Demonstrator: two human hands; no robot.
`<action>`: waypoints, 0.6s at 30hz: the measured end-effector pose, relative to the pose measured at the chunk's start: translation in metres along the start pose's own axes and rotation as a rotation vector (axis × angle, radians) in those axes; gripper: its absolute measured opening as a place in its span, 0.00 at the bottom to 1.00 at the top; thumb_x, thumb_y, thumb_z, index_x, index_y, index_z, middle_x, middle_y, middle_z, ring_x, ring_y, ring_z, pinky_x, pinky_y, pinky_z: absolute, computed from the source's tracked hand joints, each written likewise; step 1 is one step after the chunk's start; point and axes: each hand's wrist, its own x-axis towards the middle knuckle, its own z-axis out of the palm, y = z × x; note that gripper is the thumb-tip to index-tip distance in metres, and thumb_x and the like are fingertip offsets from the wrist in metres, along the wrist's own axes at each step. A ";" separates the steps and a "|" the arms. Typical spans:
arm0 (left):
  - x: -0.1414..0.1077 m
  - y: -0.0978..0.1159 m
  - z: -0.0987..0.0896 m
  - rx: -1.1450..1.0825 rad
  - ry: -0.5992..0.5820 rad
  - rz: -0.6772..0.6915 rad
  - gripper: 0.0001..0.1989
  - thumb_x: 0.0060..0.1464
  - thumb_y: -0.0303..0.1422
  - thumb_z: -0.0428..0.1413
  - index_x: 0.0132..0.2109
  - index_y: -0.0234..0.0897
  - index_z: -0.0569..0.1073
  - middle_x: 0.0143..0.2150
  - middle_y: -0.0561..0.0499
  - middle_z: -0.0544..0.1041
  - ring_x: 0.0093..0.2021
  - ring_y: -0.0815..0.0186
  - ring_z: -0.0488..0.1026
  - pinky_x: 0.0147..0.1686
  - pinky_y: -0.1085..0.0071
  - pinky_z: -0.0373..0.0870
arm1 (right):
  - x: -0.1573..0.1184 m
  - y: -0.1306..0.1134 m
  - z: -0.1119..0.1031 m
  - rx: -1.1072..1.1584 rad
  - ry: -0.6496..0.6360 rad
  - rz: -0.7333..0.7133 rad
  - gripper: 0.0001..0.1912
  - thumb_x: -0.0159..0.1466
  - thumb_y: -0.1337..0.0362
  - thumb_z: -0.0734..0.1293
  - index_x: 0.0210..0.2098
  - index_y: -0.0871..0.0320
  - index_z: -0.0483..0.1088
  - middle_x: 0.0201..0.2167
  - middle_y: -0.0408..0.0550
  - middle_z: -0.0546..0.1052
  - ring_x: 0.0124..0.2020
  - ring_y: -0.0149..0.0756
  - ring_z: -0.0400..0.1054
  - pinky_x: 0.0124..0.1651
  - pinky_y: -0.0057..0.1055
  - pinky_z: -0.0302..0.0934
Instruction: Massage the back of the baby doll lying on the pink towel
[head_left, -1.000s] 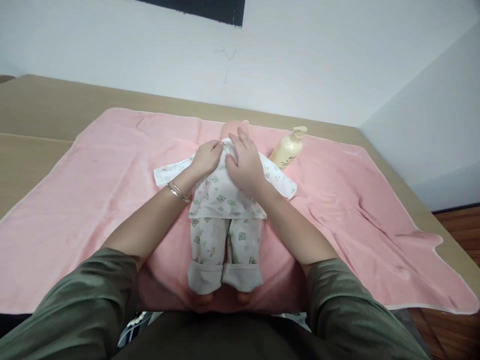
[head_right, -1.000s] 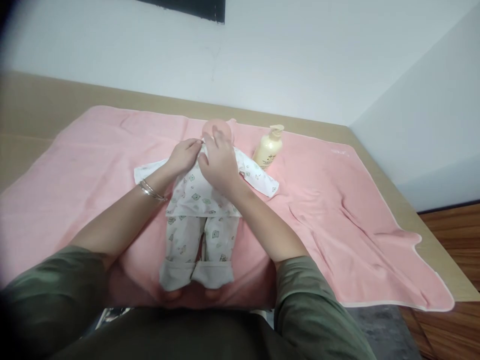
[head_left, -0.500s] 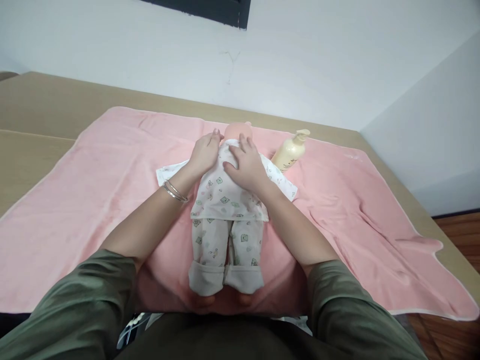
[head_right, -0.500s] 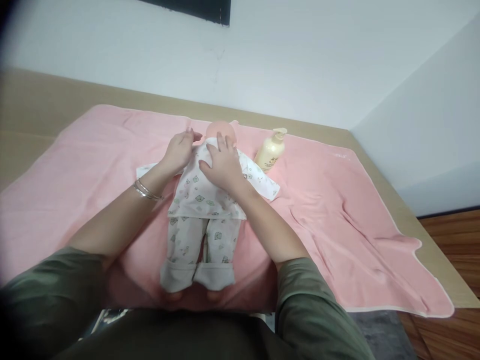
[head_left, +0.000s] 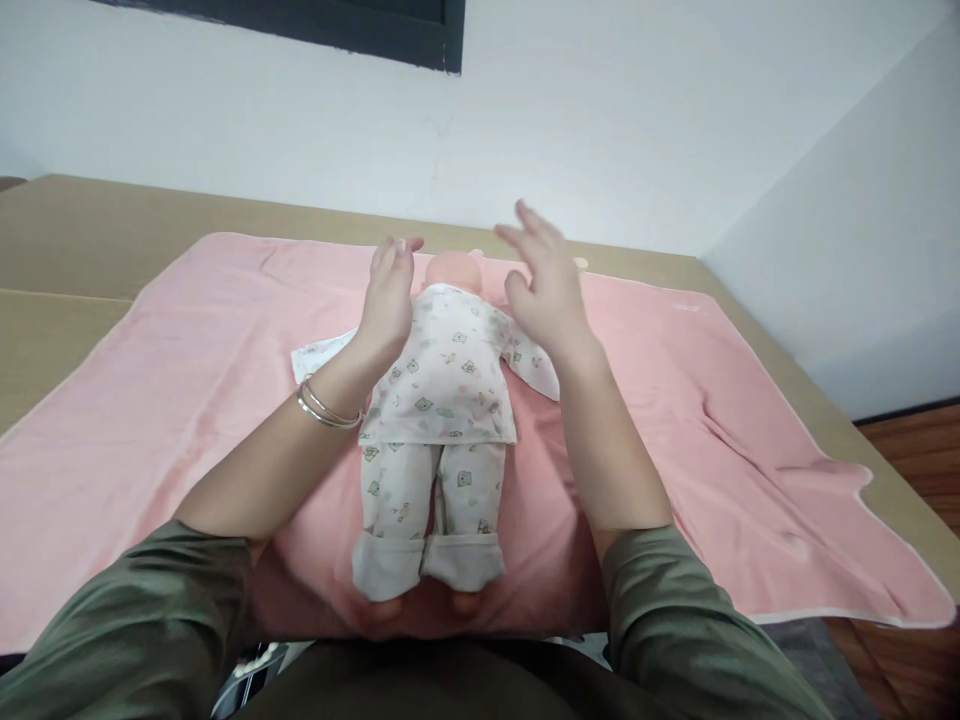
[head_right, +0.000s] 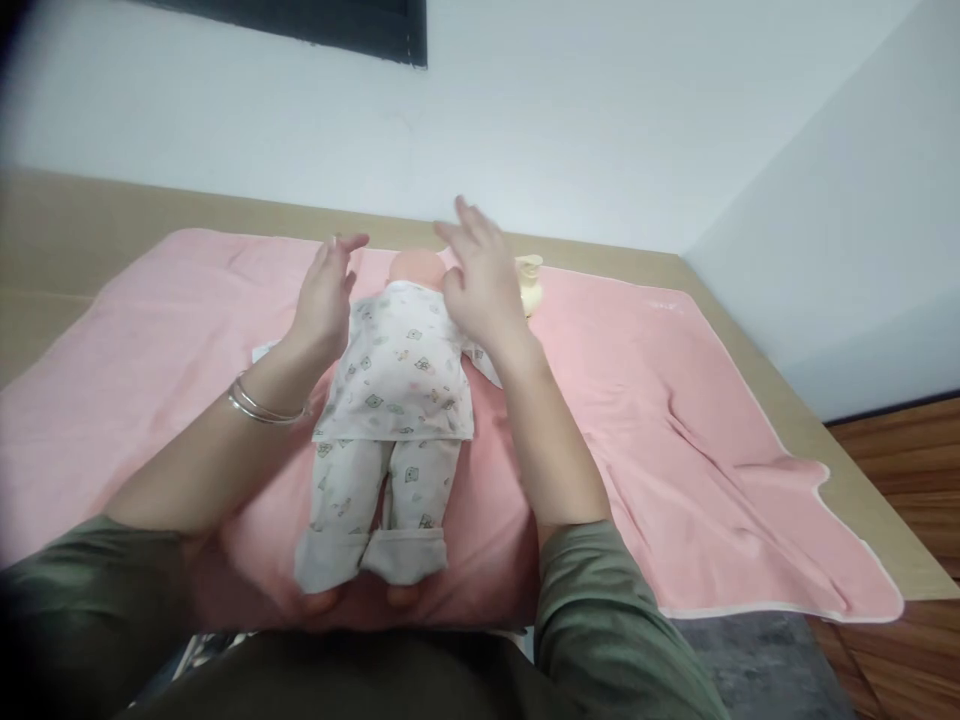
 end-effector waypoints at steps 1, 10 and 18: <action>0.005 0.005 0.006 -0.069 -0.068 -0.029 0.35 0.77 0.48 0.26 0.71 0.44 0.69 0.75 0.43 0.68 0.80 0.54 0.60 0.76 0.50 0.64 | 0.001 0.013 -0.007 -0.023 0.057 0.031 0.33 0.77 0.62 0.49 0.78 0.59 0.61 0.83 0.51 0.49 0.84 0.58 0.42 0.82 0.68 0.39; 0.043 0.055 0.100 -0.962 -0.394 -0.234 0.39 0.74 0.55 0.25 0.69 0.38 0.66 0.71 0.42 0.70 0.80 0.56 0.61 0.74 0.54 0.67 | 0.010 0.067 0.010 -0.110 -0.057 0.156 0.42 0.79 0.42 0.49 0.82 0.61 0.47 0.84 0.61 0.42 0.85 0.61 0.33 0.82 0.72 0.30; 0.043 0.062 0.118 -1.002 -0.533 -0.351 0.37 0.75 0.53 0.28 0.66 0.31 0.67 0.68 0.36 0.72 0.80 0.46 0.61 0.72 0.42 0.69 | 0.009 0.064 0.014 -0.121 -0.030 0.228 0.42 0.80 0.47 0.46 0.76 0.77 0.58 0.77 0.74 0.60 0.82 0.65 0.46 0.82 0.68 0.38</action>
